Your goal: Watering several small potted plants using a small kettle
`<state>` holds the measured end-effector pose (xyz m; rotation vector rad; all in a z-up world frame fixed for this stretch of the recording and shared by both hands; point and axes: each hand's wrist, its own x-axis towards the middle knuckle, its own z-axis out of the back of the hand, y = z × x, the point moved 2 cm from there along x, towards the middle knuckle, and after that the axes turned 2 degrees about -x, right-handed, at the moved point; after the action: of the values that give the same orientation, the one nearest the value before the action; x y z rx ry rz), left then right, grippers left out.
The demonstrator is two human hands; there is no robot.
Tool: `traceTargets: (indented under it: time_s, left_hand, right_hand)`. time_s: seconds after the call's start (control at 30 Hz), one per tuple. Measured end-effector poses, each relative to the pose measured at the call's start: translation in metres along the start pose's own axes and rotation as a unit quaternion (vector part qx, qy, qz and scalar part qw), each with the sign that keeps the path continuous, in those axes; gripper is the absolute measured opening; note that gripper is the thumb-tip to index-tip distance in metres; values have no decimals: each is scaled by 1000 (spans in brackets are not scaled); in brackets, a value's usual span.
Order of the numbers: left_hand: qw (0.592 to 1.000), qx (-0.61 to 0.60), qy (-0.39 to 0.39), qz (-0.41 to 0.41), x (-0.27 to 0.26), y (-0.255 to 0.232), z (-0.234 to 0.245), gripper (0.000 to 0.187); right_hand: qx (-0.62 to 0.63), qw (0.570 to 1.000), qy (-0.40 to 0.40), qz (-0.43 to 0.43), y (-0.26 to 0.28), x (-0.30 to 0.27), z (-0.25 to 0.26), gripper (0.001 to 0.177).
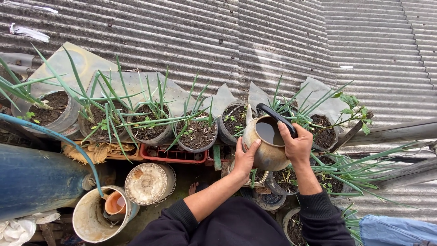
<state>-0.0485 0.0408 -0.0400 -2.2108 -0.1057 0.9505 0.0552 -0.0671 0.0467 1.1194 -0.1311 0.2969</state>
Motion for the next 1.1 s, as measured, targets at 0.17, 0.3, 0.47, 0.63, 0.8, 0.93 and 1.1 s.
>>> traceTargets:
  time_s: [0.17, 0.3, 0.47, 0.63, 0.8, 0.93, 1.1]
  left_hand:
    - [1000, 18, 6, 8, -18, -4, -10, 112]
    - [1000, 24, 8, 7, -26, -9, -20, 113]
    - [1000, 20, 12, 10, -23, -15, -25, 112]
    - [1000, 2, 8, 16, -10, -23, -28, 113]
    - [1000, -1, 3, 9, 34, -7, -22, 109]
    - [1000, 6, 4, 7, 64, -1, -21, 113]
    - [999, 19, 33, 19, 57, -35, -36, 114]
  right_hand:
    - [1, 1000, -7, -5, -13, -5, 13, 45]
    - [0, 1000, -15, -5, -11, -4, 21, 46]
    - [0, 1000, -20, -4, -19, 5, 20, 45]
    - [-7, 1000, -18, 7, -5, 18, 9, 47]
    - [-5, 1000, -11, 11, -17, 37, -4, 47]
    - [-10, 1000, -9, 12, -15, 50, -14, 49]
    - [-4, 999, -35, 2, -26, 66, -18, 45]
